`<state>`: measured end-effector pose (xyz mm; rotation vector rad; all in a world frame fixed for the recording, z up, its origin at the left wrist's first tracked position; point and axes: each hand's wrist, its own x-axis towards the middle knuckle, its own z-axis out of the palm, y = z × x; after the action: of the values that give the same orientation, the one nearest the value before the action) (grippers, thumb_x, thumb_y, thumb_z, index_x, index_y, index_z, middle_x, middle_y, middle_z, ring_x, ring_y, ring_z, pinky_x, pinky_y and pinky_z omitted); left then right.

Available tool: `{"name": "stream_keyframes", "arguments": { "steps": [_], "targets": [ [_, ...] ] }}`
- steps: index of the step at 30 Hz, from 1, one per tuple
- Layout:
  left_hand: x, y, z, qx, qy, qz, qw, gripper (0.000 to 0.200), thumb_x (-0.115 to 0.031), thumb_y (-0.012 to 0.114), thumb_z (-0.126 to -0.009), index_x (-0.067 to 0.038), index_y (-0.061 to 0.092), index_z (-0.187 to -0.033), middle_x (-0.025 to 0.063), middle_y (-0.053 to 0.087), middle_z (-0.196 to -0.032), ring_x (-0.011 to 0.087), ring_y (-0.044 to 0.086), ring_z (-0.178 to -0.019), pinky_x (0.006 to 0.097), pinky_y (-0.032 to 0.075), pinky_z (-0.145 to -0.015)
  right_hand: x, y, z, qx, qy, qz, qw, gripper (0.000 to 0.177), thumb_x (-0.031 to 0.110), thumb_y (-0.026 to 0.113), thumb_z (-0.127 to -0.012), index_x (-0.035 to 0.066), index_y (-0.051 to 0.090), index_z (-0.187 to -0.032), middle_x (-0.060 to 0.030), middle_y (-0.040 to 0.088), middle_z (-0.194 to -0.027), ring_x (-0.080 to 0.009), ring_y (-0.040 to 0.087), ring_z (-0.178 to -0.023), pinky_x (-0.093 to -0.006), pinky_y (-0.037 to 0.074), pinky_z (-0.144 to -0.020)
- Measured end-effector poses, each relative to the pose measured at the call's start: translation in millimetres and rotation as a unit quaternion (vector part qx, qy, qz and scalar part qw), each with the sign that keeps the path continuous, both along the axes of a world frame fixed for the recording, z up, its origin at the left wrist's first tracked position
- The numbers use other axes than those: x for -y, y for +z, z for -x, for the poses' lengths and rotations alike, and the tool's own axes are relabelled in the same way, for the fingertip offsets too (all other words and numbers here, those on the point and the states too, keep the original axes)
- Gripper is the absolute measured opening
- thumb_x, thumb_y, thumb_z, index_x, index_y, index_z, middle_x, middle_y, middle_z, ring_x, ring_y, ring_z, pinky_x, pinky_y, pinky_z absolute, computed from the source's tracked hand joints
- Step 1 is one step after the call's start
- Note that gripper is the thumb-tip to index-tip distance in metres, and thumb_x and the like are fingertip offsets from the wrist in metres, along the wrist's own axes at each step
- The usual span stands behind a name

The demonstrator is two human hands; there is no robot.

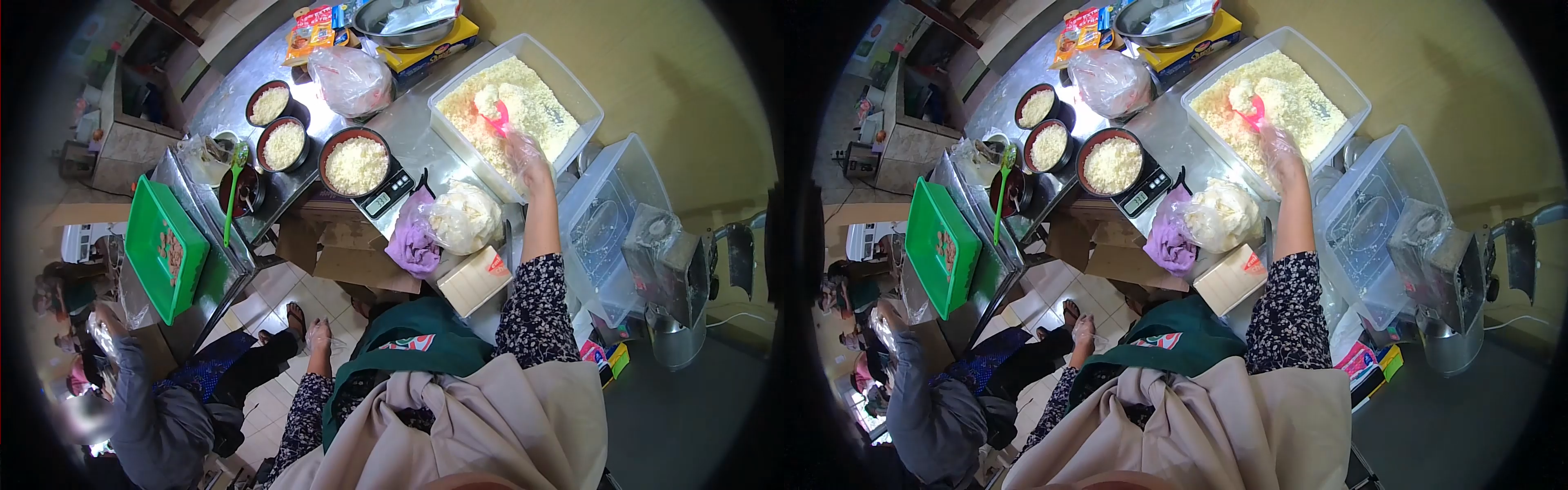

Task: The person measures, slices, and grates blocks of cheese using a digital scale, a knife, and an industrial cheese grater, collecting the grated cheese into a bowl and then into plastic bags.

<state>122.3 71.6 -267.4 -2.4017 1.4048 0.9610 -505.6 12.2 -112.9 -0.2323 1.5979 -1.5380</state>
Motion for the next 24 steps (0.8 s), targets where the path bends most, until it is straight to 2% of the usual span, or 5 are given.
{"name": "stream_keyframes", "arguments": {
  "steps": [7,10,12,19,24],
  "targets": [
    [4,-7,17,-0.06,0.034,0.01,0.998,0.052,-0.042,0.058,-0.083,-0.01,0.058,-0.124,0.0183,0.059,-0.12,0.0322,0.054,-0.116,0.0376,0.041,-0.098,-7,6,-1,-0.041,-0.003,-0.006,0.999,0.024,0.035,0.065,-0.087,0.019,0.052,-0.074,0.0089,0.046,-0.06,-0.0032,0.037,-0.044,-0.0213,0.024,-0.038],
    [4,-13,13,-0.054,0.02,0.009,0.998,0.053,-0.043,0.058,-0.083,-0.01,0.058,-0.125,0.0178,0.06,-0.119,0.032,0.054,-0.116,0.0375,0.041,-0.098,-4,-2,11,-0.12,0.005,-0.061,0.991,0.026,0.035,0.06,-0.089,0.012,0.058,-0.078,-0.0018,0.056,-0.062,-0.0149,0.051,-0.049,-0.029,0.037,-0.043],
    [2,-16,8,-0.053,0.009,0.016,0.998,0.053,-0.043,0.057,-0.083,-0.01,0.057,-0.125,0.0176,0.061,-0.119,0.032,0.054,-0.115,0.0376,0.041,-0.098,-1,-17,13,-0.599,0.059,-0.194,0.775,0.031,0.034,0.053,-0.091,0.005,0.062,-0.089,-0.0178,0.063,-0.074,-0.0335,0.062,-0.068,-0.0406,0.048,-0.061],
    [4,26,27,-0.008,-0.02,-0.039,0.999,0.053,-0.041,0.056,-0.085,-0.007,0.054,-0.126,0.0167,0.059,-0.122,0.0299,0.054,-0.116,0.0352,0.04,-0.098,13,13,14,-0.514,0.105,-0.252,0.813,0.033,0.031,0.046,-0.091,0.003,0.062,-0.095,-0.0242,0.063,-0.091,-0.0417,0.061,-0.087,-0.047,0.047,-0.076],
    [-1,8,15,-0.046,0.009,-0.024,0.999,0.053,-0.043,0.054,-0.085,-0.01,0.055,-0.126,0.0185,0.059,-0.122,0.0329,0.052,-0.118,0.0386,0.039,-0.099,42,11,17,-0.55,0.172,-0.344,0.741,0.029,0.027,0.047,-0.088,0.004,0.065,-0.092,-0.0222,0.065,-0.092,-0.0396,0.063,-0.086,-0.0471,0.049,-0.076]
  ]
}}
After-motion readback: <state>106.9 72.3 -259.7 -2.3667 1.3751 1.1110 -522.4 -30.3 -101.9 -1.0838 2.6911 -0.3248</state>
